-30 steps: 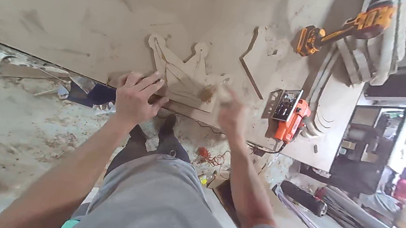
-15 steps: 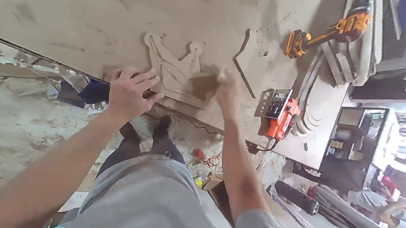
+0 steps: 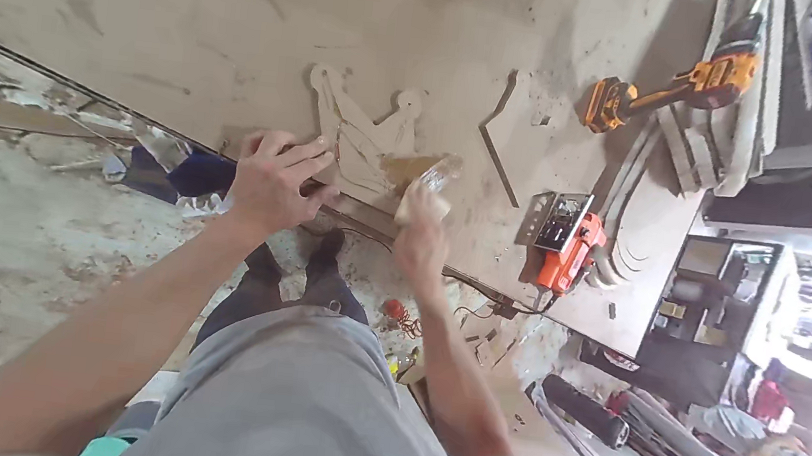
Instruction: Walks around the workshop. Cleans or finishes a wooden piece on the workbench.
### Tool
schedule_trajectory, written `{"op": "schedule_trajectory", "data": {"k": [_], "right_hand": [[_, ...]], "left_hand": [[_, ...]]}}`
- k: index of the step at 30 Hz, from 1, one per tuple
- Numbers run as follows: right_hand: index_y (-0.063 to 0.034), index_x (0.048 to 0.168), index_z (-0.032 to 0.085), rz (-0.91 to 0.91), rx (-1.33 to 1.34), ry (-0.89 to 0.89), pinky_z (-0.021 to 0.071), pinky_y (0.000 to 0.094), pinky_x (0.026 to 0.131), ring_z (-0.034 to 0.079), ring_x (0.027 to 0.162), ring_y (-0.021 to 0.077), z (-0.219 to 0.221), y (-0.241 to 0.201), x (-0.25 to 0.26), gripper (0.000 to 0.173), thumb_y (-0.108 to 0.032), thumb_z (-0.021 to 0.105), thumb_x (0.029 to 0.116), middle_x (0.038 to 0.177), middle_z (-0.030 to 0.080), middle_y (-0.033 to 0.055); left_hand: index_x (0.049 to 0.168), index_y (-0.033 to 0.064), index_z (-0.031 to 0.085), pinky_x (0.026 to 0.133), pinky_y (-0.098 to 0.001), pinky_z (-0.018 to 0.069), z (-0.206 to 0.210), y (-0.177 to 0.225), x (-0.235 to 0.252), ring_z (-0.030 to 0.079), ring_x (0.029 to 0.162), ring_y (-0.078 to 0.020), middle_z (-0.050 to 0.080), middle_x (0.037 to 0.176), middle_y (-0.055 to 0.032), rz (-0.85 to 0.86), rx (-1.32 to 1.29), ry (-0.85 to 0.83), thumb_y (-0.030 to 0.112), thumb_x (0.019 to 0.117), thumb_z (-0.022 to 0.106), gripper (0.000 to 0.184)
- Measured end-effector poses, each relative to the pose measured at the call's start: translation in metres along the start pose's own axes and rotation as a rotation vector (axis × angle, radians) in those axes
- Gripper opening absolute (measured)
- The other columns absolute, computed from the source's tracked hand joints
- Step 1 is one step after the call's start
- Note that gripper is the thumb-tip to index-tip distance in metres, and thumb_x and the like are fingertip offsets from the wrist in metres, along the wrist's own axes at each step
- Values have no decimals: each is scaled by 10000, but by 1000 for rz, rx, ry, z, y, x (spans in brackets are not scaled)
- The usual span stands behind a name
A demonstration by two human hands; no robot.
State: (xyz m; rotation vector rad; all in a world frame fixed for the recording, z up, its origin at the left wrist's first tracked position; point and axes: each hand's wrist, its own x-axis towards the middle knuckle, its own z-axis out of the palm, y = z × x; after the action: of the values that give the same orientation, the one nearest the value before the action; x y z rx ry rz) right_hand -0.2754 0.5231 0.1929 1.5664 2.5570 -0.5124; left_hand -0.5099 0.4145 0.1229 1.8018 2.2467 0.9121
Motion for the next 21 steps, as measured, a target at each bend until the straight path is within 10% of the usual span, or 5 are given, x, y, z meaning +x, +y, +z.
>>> {"op": "schedule_trajectory", "data": {"k": [4,8,12,15,21], "right_hand": [[-212,1397,657,82,192,-5,572,572,765,732,905,318,-54,0,-28,482,-84,550,946,1043,759,140],[-151,1504,536,-80,2,86,417,562,1153,441,1466,289,-53,37,12,534,-77,534,976,1573,494,57],[-116,1438,611,-121,24,-6,462,482,1138,538,1392,250,7,-9,-62,514,-52,544,933,1485,587,77],[-161,1365,680,28,129,67,583,560,778,732,983,329,-33,-22,-72,495,-65,550,898,1149,747,139],[-131,1445,603,-27,-18,-18,500,530,1068,556,1366,298,-1,0,-76,509,-81,532,944,1484,584,95]], "left_hand": [[1313,193,707,1092,-578,373,-2,0,1,591,1264,-316,653,1402,-12,50,11,-40,514,981,587,476],[1308,184,697,1103,-610,352,-3,-1,2,570,1295,-335,627,1431,-35,76,36,-64,526,992,564,484],[1319,198,694,1111,-590,346,2,-2,0,568,1303,-312,645,1410,-20,72,45,-31,522,991,559,480],[1332,205,686,1114,-585,348,0,-2,-1,566,1313,-305,642,1417,-11,72,56,-50,522,991,560,482],[1342,208,679,1105,-588,356,0,-2,1,559,1320,-306,642,1417,-3,62,56,-53,532,995,539,495]]}}
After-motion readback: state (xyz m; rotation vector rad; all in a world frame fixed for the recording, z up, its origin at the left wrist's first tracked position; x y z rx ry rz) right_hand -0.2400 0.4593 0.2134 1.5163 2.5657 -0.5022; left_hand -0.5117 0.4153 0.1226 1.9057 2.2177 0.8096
